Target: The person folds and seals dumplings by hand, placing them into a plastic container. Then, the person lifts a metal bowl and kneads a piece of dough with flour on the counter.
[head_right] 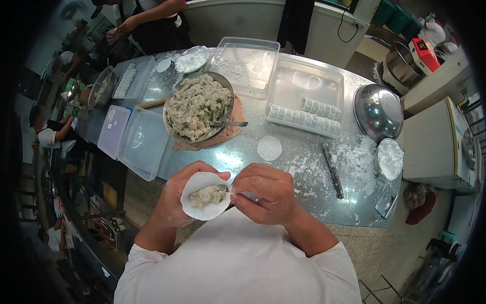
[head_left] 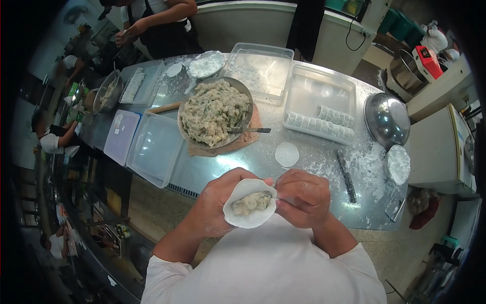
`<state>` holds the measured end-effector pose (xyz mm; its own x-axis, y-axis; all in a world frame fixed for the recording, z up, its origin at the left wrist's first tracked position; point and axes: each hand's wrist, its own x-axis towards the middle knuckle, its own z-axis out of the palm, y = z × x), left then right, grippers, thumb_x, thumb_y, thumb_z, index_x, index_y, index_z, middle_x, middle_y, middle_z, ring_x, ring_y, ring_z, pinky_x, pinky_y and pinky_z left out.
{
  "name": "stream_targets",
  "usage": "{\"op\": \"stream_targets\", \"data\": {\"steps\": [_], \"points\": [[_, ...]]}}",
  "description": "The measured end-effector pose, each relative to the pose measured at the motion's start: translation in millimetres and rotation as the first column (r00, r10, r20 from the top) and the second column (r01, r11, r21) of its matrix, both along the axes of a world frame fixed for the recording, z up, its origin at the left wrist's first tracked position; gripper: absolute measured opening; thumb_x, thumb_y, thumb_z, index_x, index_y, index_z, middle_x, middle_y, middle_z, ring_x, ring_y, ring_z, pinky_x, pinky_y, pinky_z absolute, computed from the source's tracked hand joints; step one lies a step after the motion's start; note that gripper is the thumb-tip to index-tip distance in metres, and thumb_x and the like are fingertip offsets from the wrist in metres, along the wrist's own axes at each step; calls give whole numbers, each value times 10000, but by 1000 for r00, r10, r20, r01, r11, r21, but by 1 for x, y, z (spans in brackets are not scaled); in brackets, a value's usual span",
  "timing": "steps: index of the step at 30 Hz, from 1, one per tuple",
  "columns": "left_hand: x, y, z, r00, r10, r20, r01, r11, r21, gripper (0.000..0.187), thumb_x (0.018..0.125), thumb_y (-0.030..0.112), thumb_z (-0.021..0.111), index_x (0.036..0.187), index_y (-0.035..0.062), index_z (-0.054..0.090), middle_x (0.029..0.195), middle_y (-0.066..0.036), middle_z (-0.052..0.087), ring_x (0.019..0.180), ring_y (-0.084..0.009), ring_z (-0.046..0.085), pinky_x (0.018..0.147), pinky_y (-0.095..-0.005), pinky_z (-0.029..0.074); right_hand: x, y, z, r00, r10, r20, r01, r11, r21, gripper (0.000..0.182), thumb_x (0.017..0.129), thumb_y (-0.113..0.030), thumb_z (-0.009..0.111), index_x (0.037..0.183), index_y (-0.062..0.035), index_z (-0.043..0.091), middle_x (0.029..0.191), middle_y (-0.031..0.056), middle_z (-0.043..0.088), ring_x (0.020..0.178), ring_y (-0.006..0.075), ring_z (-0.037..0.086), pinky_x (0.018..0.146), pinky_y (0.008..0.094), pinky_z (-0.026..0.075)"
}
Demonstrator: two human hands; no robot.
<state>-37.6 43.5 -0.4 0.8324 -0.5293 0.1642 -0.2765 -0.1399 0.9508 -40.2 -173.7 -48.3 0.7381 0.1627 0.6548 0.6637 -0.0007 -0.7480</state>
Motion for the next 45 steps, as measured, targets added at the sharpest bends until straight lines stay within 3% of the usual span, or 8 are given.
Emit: {"op": "stream_targets", "data": {"steps": [4,7,16,22,26,31,40,45], "points": [[-1,-5,2,981,82,173,-92,994,54,547,729,95,875,1247,41,711,1060,-87,681,931,-205,683,805,-319,562,0,1,4,999,16,35,-15,1000,-22,205,698,12,804,860,-24,683,799,107,686,701,239,694,582,321,546],[0,-5,4,983,28,182,-50,992,114,544,731,94,871,1249,50,711,1042,-80,687,923,-205,683,793,-319,561,0,-1,0,999,7,52,-4,999,-44,201,702,13,801,860,-25,682,799,109,684,696,241,692,584,325,549],[5,-1,14,994,-101,37,98,991,89,578,741,63,857,1294,58,687,1026,-76,687,948,-206,661,826,-316,540,1,-5,7,1000,11,-12,-12,999,-31,218,691,9,812,864,-22,683,800,123,691,688,241,693,578,307,541],[3,-3,12,986,10,165,-29,993,112,586,737,71,862,1297,63,686,1005,-85,688,936,-201,671,803,-308,547,1,-4,10,999,47,20,-47,999,-28,219,673,16,814,849,-25,690,796,118,695,699,247,701,586,308,548],[2,-4,14,988,-27,150,3,987,158,587,740,73,862,1300,63,684,1023,-91,686,932,-199,675,801,-309,551,1,-5,5,998,17,67,-13,997,-71,229,656,25,808,847,-25,692,796,115,695,698,248,701,588,308,550],[4,-4,18,991,-108,78,100,989,107,594,748,58,854,1314,60,674,1066,-96,680,935,-207,672,811,-313,550,-1,-7,12,1000,-30,-3,30,998,-46,231,653,25,799,853,-24,695,795,115,694,692,250,698,592,311,553],[2,-6,16,992,-6,129,-7,994,105,563,755,66,862,1291,57,690,1030,-93,686,901,-204,677,798,-314,550,1,-6,12,998,53,40,-53,999,-14,221,654,17,799,846,-26,697,786,110,690,683,242,694,588,315,555],[3,-8,15,995,-51,90,39,991,128,571,755,65,856,1300,60,685,1034,-95,686,934,-205,672,805,-313,553,0,-9,5,998,22,67,-16,996,-88,208,670,4,801,849,-25,699,793,117,696,691,245,701,590,313,559]]}}
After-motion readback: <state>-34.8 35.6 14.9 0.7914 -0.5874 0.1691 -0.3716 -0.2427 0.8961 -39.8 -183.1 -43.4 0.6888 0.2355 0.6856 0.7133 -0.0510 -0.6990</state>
